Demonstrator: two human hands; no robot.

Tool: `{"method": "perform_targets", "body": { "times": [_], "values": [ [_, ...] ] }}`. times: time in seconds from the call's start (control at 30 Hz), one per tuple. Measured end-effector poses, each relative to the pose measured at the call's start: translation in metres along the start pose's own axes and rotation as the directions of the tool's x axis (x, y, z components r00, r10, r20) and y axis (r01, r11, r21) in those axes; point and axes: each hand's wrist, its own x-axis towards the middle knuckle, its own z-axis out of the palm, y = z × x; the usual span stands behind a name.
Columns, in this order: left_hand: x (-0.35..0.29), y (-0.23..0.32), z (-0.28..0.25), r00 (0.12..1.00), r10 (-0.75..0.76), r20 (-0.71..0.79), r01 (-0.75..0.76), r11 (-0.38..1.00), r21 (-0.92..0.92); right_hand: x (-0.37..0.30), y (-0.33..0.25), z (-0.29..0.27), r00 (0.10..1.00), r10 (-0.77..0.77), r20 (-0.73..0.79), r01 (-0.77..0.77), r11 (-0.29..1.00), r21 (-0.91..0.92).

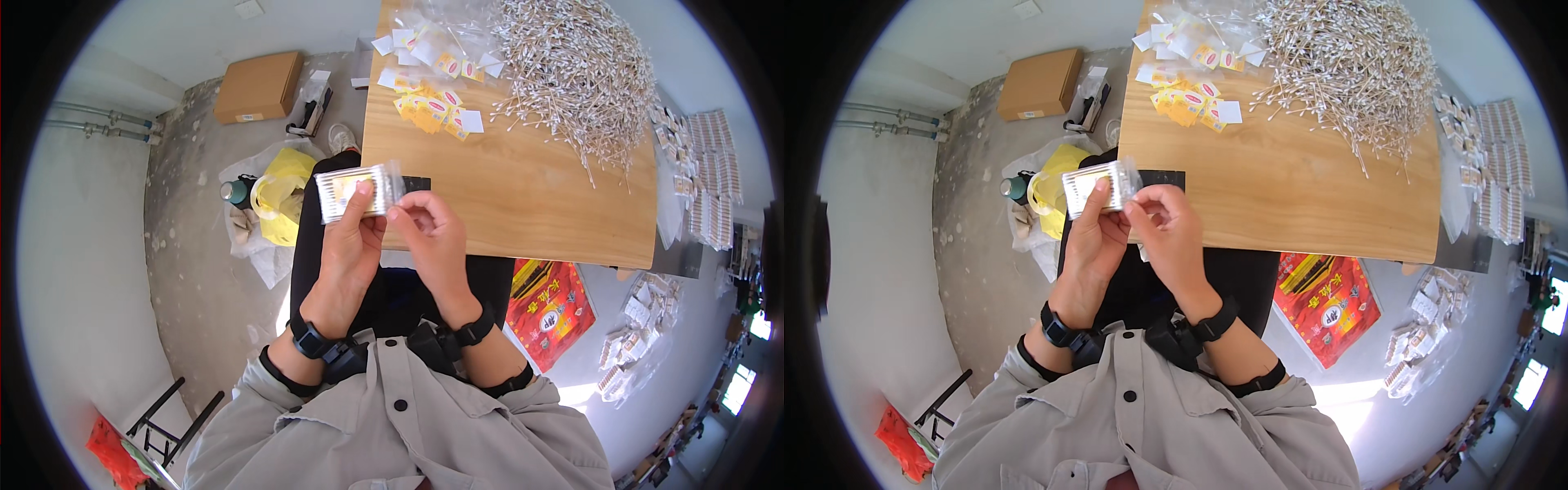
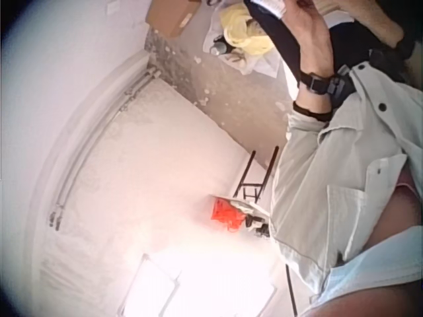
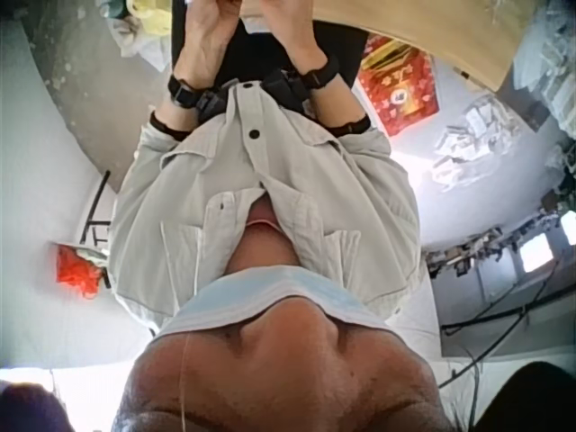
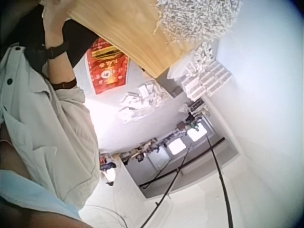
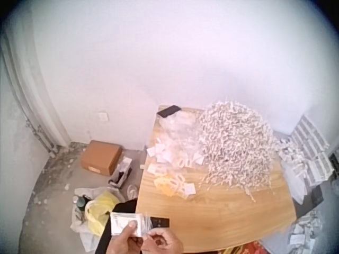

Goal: The person gathers cotton swabs from a large pile on a wooden table, aligns them into neat bundles, and places them into small plastic sleeves. They then insert a paper label into the sleeve and fold the ends to seal the package. This process is repeated multiple times throughout the video.

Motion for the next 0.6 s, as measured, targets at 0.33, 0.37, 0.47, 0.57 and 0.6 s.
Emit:
{"method": "perform_targets", "body": {
  "times": [0.33,0.37,0.47,0.57,0.6],
  "values": [
    [0.013,0.002,0.005,0.840,0.124,0.529,-0.536,0.350,0.769,0.030,-0.021,-0.093,0.879,-0.304,0.368,0.477,0.564,-0.674],
    [0.014,0.001,0.011,0.774,0.091,0.627,-0.622,0.295,0.725,0.030,-0.019,-0.095,0.877,-0.294,0.380,0.481,0.561,-0.674],
    [0.023,-0.013,0.006,0.824,-0.026,0.566,-0.541,0.260,0.800,0.024,-0.015,-0.098,0.901,-0.270,0.340,0.433,0.625,-0.650],
    [0.022,-0.016,0.004,0.810,0.008,0.586,-0.557,0.323,0.765,0.018,-0.004,-0.096,0.941,-0.257,0.218,0.337,0.739,-0.583],
    [0.022,-0.017,0.003,0.812,0.010,0.583,-0.550,0.348,0.759,0.017,-0.001,-0.097,0.934,-0.272,0.230,0.356,0.729,-0.585]
  ]
}}
